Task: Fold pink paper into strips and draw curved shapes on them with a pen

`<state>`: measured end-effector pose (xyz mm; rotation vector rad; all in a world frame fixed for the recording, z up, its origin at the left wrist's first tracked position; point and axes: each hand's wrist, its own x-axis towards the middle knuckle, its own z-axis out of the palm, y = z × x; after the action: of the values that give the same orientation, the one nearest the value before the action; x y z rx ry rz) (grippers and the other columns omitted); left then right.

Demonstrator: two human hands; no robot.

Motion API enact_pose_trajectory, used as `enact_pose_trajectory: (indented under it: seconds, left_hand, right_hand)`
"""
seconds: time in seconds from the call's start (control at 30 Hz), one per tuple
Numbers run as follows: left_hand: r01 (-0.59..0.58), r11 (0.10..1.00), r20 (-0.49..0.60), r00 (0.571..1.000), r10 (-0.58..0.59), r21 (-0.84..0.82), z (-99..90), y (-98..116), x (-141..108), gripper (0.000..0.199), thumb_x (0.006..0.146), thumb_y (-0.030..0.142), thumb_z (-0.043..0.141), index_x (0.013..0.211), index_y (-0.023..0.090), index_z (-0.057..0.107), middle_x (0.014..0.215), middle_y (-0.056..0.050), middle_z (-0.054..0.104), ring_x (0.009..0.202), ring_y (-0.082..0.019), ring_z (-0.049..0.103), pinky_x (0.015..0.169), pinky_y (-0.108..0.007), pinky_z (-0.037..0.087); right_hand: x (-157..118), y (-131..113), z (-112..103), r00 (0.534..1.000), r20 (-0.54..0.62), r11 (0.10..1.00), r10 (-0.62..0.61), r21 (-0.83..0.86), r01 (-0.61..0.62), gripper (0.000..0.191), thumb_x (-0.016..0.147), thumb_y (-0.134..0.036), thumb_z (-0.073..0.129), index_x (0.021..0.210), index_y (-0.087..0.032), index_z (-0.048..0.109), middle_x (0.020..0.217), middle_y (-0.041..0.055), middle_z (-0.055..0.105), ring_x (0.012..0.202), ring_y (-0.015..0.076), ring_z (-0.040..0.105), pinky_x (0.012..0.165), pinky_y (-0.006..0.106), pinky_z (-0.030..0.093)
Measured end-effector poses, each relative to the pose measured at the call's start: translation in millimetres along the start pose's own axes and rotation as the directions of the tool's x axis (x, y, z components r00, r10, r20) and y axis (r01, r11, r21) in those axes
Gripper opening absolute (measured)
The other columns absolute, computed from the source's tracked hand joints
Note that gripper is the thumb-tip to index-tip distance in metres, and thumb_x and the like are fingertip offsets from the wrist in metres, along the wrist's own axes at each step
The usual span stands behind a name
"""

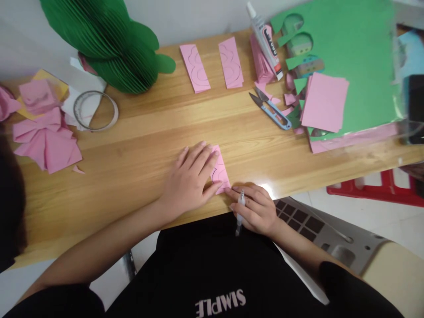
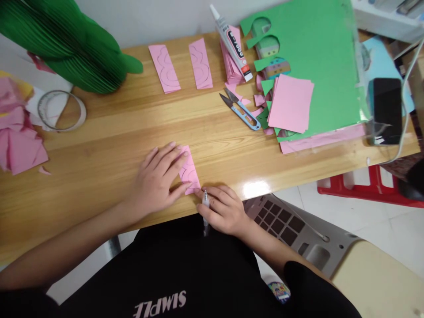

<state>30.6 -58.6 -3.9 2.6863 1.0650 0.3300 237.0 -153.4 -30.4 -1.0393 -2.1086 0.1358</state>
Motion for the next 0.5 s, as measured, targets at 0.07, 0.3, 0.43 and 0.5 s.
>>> enact_pose_trajectory:
  seconds: [0.07, 0.3, 0.43, 0.5]
  left_hand:
    - [0.0, 1.0, -0.008, 1.0, 0.0, 0.006, -0.1, 0.2, 0.1, 0.059, 0.095, 0.046, 0.052, 0.141, 0.009, 0.048, 0.142, -0.019, 0.056, 0.138, -0.035, 0.044, 0.115, -0.052, 0.032]
    - [0.002, 1.0, -0.005, 1.0, -0.002, -0.024, -0.1, 0.4, 0.9, 0.058, 0.094, 0.044, 0.053, 0.141, 0.009, 0.048, 0.142, -0.019, 0.055, 0.139, -0.035, 0.044, 0.115, -0.053, 0.032]
    - [-0.003, 1.0, -0.004, 1.0, 0.002, -0.01, -0.6, 0.4, 1.1, 0.058, 0.093, 0.043, 0.054, 0.14, 0.009, 0.049, 0.142, -0.019, 0.056, 0.138, -0.035, 0.044, 0.114, -0.053, 0.033]
    - [-0.005, 1.0, -0.004, 1.0, 0.005, -0.019, -0.9, 0.2, 1.2, 0.058, 0.093, 0.043, 0.055, 0.14, 0.008, 0.049, 0.142, -0.019, 0.055, 0.138, -0.035, 0.044, 0.114, -0.053, 0.033]
  right_hand:
    - [-0.3, -0.2, 0.1, 1.0, 0.006, 1.0, -0.005, 0.002, 0.005, 0.01, 0.087, -0.01, 0.062, 0.092, -0.018, 0.063, 0.104, 0.0109, 0.077, 0.107, 0.0239, 0.067, 0.082, 0.041, 0.06]
    - [-0.6, -0.4, 0.0, 1.0, 0.011, 1.0, 0.009, -0.007, -0.009, 0.011, 0.088, -0.011, 0.061, 0.093, -0.02, 0.062, 0.106, 0.0092, 0.077, 0.109, 0.0226, 0.067, 0.082, 0.04, 0.06]
    - [0.2, -0.6, 0.3, 1.0, 0.002, 1.0, 0.008, -0.011, -0.008, 0.009, 0.09, -0.012, 0.059, 0.092, -0.02, 0.062, 0.105, 0.0097, 0.077, 0.106, 0.0221, 0.068, 0.08, 0.039, 0.06]
    - [0.1, -0.7, 0.6, 1.0, -0.005, 1.0, 0.003, -0.004, -0.003, 0.009, 0.089, -0.01, 0.06, 0.092, -0.018, 0.063, 0.104, 0.0112, 0.077, 0.106, 0.0231, 0.068, 0.081, 0.04, 0.059]
